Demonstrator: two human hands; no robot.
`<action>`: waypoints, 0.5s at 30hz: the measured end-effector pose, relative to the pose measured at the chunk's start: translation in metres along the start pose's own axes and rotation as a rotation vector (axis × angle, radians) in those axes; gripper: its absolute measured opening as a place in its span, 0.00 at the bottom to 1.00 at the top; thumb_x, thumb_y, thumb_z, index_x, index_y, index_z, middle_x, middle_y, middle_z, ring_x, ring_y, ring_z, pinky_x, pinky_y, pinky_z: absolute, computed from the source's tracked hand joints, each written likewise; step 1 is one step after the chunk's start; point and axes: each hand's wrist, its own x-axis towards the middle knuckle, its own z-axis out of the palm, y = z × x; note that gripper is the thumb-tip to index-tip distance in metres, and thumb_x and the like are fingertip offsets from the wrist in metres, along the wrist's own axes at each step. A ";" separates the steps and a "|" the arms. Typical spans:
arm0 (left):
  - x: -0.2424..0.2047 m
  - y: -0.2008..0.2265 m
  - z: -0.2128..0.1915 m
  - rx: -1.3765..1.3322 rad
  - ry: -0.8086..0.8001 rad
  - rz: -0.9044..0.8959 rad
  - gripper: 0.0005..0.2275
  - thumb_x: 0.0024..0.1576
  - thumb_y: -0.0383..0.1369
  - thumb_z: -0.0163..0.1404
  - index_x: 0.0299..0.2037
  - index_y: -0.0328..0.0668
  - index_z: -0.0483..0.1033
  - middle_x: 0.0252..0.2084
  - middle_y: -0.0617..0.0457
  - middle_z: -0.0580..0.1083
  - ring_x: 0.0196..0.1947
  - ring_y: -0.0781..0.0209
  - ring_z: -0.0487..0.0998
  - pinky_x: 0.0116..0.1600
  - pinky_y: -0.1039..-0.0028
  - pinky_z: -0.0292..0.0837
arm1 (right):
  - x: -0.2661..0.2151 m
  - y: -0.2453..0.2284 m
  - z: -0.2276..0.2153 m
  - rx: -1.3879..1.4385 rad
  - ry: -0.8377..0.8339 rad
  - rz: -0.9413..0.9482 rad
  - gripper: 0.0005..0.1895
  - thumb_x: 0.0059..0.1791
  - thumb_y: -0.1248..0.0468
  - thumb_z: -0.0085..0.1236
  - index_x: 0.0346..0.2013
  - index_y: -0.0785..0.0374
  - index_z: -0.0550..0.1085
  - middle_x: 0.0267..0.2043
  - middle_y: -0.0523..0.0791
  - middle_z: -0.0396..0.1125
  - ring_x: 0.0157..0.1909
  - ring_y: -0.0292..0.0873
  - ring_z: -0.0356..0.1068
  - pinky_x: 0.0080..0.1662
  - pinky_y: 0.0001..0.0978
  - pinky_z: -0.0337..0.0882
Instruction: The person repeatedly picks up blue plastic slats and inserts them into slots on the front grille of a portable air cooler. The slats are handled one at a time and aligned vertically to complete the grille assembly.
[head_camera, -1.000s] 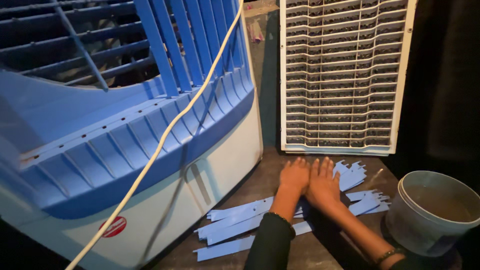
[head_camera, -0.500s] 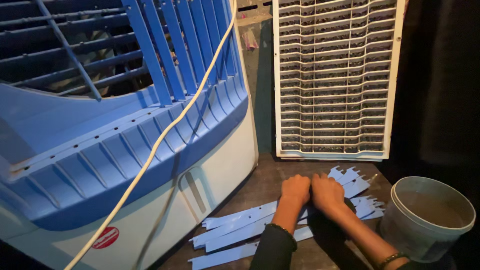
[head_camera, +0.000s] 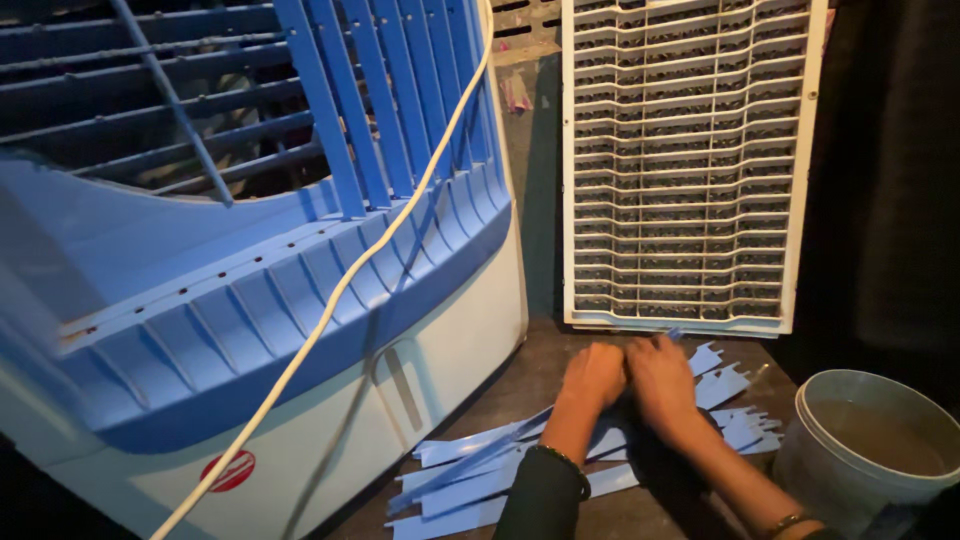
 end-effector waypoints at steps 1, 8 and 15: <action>-0.002 0.002 -0.006 -0.055 0.014 -0.001 0.09 0.57 0.33 0.53 0.44 0.41 0.83 0.48 0.35 0.79 0.50 0.35 0.79 0.55 0.50 0.75 | 0.005 0.003 -0.005 0.038 0.043 -0.016 0.07 0.43 0.65 0.53 0.34 0.60 0.76 0.40 0.47 0.72 0.48 0.53 0.69 0.49 0.46 0.72; -0.002 0.008 -0.045 -0.104 -0.017 -0.021 0.13 0.52 0.41 0.60 0.45 0.49 0.82 0.49 0.39 0.78 0.49 0.38 0.79 0.53 0.51 0.75 | 0.042 0.036 -0.038 -0.099 0.044 0.047 0.07 0.42 0.64 0.54 0.31 0.57 0.78 0.39 0.46 0.72 0.49 0.51 0.69 0.50 0.44 0.71; 0.015 0.020 -0.041 0.030 0.134 0.027 0.08 0.55 0.32 0.56 0.40 0.41 0.84 0.45 0.39 0.80 0.46 0.40 0.82 0.50 0.53 0.78 | 0.055 0.031 -0.049 0.276 0.192 -0.371 0.12 0.33 0.66 0.57 0.30 0.63 0.78 0.37 0.49 0.74 0.43 0.55 0.69 0.46 0.46 0.69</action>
